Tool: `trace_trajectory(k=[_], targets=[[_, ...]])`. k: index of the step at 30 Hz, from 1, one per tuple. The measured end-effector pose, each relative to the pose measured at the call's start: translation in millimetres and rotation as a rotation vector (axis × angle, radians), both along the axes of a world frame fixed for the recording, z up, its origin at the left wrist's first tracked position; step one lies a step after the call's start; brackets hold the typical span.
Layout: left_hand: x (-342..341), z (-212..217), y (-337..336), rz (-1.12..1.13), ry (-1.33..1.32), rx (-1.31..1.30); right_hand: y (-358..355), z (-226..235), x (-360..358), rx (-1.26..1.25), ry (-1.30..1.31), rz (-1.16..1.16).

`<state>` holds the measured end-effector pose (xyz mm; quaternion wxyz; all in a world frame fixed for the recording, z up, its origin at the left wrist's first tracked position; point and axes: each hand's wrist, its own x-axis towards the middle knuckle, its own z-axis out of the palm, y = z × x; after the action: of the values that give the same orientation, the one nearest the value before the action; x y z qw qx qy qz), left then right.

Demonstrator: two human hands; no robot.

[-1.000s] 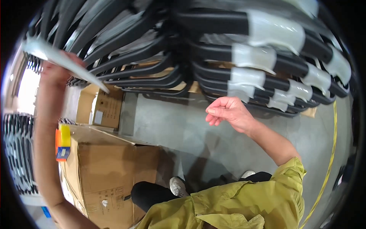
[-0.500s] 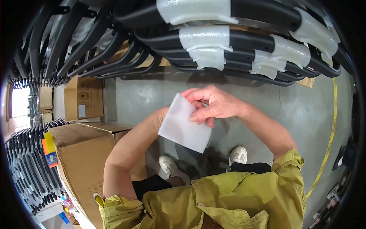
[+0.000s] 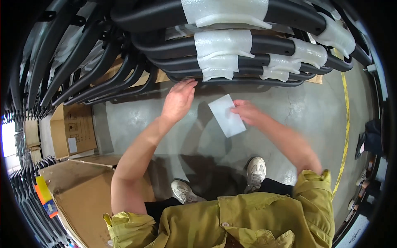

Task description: Applying labels and protective wrapping to a stack of chair frames in a warehouse setting.

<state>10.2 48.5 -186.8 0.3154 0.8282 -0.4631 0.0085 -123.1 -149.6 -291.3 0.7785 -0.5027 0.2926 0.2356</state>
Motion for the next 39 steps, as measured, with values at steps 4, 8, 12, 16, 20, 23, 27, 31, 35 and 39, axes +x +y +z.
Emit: trace_trajectory(k=[4, 8, 12, 16, 20, 23, 27, 31, 35, 39], targets=[[17, -29, -25, 0.036, -0.052, 0.194, 20, -40, 37, 0.045, -0.073, -0.436], [26, -42, -39, 0.15, -0.103, 0.401, 30, -44, 65, 0.041, -0.154, -0.573], [36, -69, -47, 0.169, -0.278, 0.258, 25, -37, 81, 0.102, -0.371, -0.683], [27, -64, -59, 0.253, 0.116, 0.623, 21, -25, 72, 0.148, -0.308, -0.635], [28, -83, -49, 0.313, -0.014, 0.242, 45, -42, 61, 0.284, -0.279, -0.441], [27, -80, -47, 0.261, 0.014, 0.193, 49, -43, 57, 0.284, -0.247, -0.452], [20, -75, -45, 0.232, -0.011, 0.052, 52, -40, 57, 0.276, -0.169, -0.418], [15, -64, -41, 0.11, -0.228, -0.019, 48, -21, 62, 0.232, -0.211, -0.488], [18, -59, -25, -0.115, -0.355, -0.16, 44, -8, 69, 0.096, -0.239, -0.529], [29, -61, -26, -0.208, -0.34, -0.057, 47, -19, 65, 0.06, -0.34, -0.58]])
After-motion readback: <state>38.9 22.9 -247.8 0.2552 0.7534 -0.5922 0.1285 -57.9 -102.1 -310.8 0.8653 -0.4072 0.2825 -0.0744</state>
